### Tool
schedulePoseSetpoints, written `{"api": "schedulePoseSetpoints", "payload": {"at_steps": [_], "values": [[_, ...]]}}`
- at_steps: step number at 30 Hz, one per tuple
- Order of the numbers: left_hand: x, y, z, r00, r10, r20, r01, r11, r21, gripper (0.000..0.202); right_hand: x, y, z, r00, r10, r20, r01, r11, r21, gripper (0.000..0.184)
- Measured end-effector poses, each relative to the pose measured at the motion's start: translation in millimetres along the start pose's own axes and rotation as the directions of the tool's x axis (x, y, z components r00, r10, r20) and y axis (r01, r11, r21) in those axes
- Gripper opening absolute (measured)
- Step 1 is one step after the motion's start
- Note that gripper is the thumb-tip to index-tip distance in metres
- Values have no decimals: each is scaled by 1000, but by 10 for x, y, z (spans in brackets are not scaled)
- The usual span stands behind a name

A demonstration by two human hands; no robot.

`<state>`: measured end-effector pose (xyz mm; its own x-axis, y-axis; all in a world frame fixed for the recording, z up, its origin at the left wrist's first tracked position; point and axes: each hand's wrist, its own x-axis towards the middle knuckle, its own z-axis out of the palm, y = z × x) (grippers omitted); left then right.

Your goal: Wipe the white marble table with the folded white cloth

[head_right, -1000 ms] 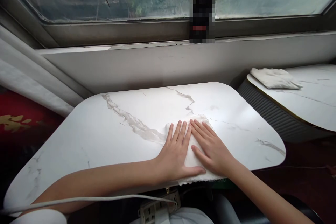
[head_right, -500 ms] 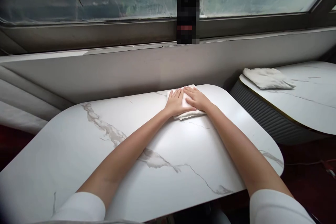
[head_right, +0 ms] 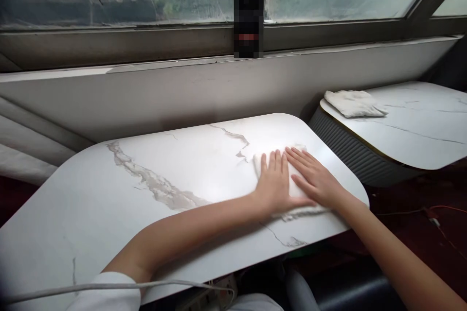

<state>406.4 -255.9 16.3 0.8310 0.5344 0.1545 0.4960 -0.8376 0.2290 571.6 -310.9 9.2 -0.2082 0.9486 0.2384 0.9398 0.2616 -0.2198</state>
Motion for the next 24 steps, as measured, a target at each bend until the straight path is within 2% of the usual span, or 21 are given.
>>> {"api": "schedulePoseSetpoints", "payload": {"at_steps": [3, 5, 7, 10, 14, 18, 21, 24], "values": [[-220, 420, 55, 997, 71, -17, -70, 997, 25, 114, -565, -131, -91, 999, 51, -7, -52, 998, -27, 57], [-268, 595, 92, 992, 119, -30, -118, 992, 34, 112, -820, -149, -115, 995, 100, -30, -102, 994, -49, 57], [-232, 681, 127, 989, 147, -28, -146, 989, 35, 111, -949, -100, -121, 989, 141, -42, -144, 987, -73, 57], [-31, 668, 176, 988, 153, -5, -153, 988, 19, 107, -912, 104, -117, 988, 154, -27, -155, 985, -80, 58], [468, 444, 247, 988, 153, 7, -153, 988, -17, 104, -505, 577, -97, 981, 192, -31, -194, 979, -62, 56], [1063, 75, 281, 997, 81, 3, -81, 997, -15, 104, 170, 1067, -59, 976, 215, -17, -216, 974, -62, 56], [1415, -223, 262, 1000, 17, 5, -17, 1000, 3, 103, 683, 1300, -12, 976, 219, -4, -219, 974, -59, 56], [1614, -452, 237, 1000, -11, 21, 11, 1000, 0, 103, 1031, 1418, 45, 981, 186, -46, -189, 980, -57, 56]]}}
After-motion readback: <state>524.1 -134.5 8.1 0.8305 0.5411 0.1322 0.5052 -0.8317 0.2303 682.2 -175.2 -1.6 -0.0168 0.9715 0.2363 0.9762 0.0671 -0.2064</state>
